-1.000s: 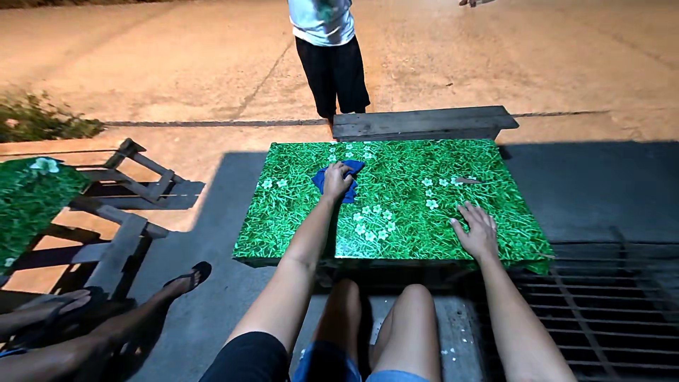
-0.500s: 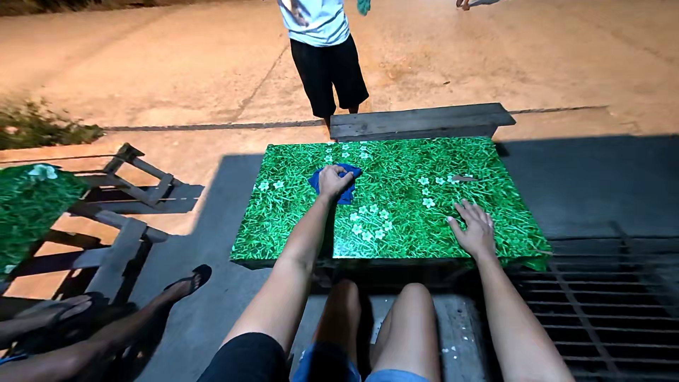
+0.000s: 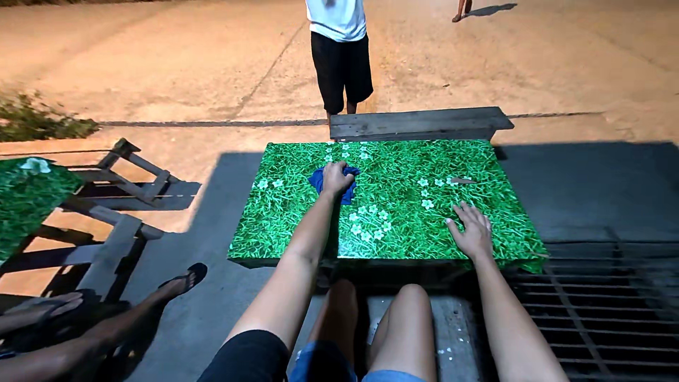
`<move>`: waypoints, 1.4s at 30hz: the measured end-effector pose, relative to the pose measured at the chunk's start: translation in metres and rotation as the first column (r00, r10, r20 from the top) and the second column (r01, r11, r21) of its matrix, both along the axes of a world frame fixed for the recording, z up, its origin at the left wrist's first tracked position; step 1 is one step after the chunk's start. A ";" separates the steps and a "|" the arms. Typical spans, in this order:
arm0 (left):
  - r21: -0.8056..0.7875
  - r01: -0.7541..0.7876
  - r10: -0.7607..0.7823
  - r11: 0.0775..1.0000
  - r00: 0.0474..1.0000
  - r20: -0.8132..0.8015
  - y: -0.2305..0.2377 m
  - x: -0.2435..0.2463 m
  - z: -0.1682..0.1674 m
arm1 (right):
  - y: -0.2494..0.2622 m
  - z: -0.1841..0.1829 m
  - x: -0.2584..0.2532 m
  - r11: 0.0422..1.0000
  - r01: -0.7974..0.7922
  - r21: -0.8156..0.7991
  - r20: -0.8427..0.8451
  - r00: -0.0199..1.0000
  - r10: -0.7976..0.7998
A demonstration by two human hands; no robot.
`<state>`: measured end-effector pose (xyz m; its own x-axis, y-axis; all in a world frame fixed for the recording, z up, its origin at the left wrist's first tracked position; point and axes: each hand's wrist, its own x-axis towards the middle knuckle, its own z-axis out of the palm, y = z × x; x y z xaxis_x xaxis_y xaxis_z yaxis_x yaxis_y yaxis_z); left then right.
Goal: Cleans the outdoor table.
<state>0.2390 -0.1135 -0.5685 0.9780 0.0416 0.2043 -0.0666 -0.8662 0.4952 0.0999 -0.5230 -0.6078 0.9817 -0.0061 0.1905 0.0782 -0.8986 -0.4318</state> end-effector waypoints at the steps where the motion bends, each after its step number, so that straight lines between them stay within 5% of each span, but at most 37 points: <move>1: 0.002 0.011 -0.011 1.000 1.000 0.026 0.001 0.000 -0.002 | 0.000 0.000 -0.001 1.000 -0.001 0.000 0.003 1.000 0.001; 27: -0.066 0.123 -0.116 0.990 0.988 0.103 0.013 -0.004 -0.009 | -0.002 0.001 -0.001 1.000 -0.007 0.015 -0.006 1.000 0.007; 31: 0.156 -0.120 0.090 0.980 0.979 0.183 0.027 -0.013 -0.019 | -0.003 0.000 0.000 1.000 -0.008 0.016 -0.001 1.000 0.008; 36: 0.146 -0.438 0.418 0.887 0.896 0.151 0.024 -0.022 -0.016 | -0.003 0.002 -0.001 1.000 -0.001 -0.001 -0.011 1.000 0.001; 39: 0.121 -0.479 0.474 0.870 0.878 0.068 0.008 -0.024 -0.013 | 0.001 0.001 0.000 1.000 0.012 -0.017 -0.019 1.000 -0.012; 42: 0.128 -0.350 0.349 0.928 0.937 0.030 -0.029 -0.031 -0.008 | 0.002 0.003 0.001 0.999 0.015 -0.029 -0.028 0.999 -0.016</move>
